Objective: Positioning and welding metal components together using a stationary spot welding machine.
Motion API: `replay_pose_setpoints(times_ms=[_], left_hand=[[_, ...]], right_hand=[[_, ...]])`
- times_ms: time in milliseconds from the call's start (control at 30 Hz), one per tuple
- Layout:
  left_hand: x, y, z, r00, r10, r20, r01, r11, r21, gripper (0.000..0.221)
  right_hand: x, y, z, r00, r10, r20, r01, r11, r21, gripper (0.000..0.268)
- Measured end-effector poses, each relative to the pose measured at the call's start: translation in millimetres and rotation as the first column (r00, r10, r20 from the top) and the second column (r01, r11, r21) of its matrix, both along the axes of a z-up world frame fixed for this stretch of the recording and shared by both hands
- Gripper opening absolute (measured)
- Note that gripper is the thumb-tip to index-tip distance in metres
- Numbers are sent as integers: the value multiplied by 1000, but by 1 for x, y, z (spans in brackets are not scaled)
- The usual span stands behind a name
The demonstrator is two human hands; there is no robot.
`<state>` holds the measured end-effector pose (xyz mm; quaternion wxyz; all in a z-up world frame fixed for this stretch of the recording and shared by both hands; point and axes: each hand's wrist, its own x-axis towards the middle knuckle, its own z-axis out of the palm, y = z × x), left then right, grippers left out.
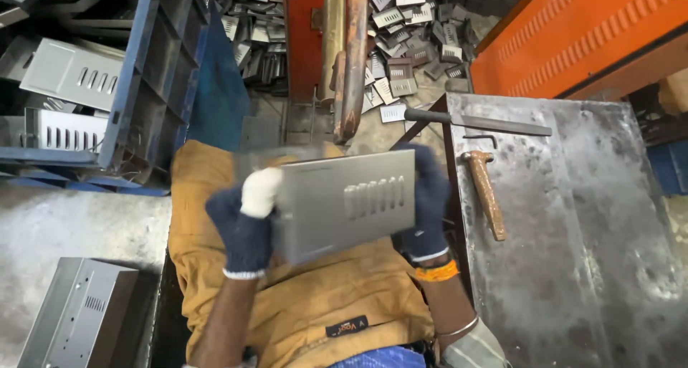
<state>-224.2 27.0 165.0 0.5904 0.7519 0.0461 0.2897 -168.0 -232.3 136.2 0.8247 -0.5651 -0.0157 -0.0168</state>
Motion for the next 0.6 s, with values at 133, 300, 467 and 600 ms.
replay_pose_setpoints(times_ms=[133,300,467,600], left_hand=[[39,8,46,999,-34,15,22,867,498,21],[99,18,87,994,-106,33,46,663,748,31],[121,25,81,990,-140,-2,79,543,836,31],[125,24,87,985,-165,-44,128,541,831,33]], right_hand=[[11,3,38,991,-12,130,50,956,-288,31],[26,49,77,903,385,192,-387,922,-26,74],[39,52,65,940,298,167,-215,896,-389,95],[43,54,63,932,307,191,-234,915,-330,94]])
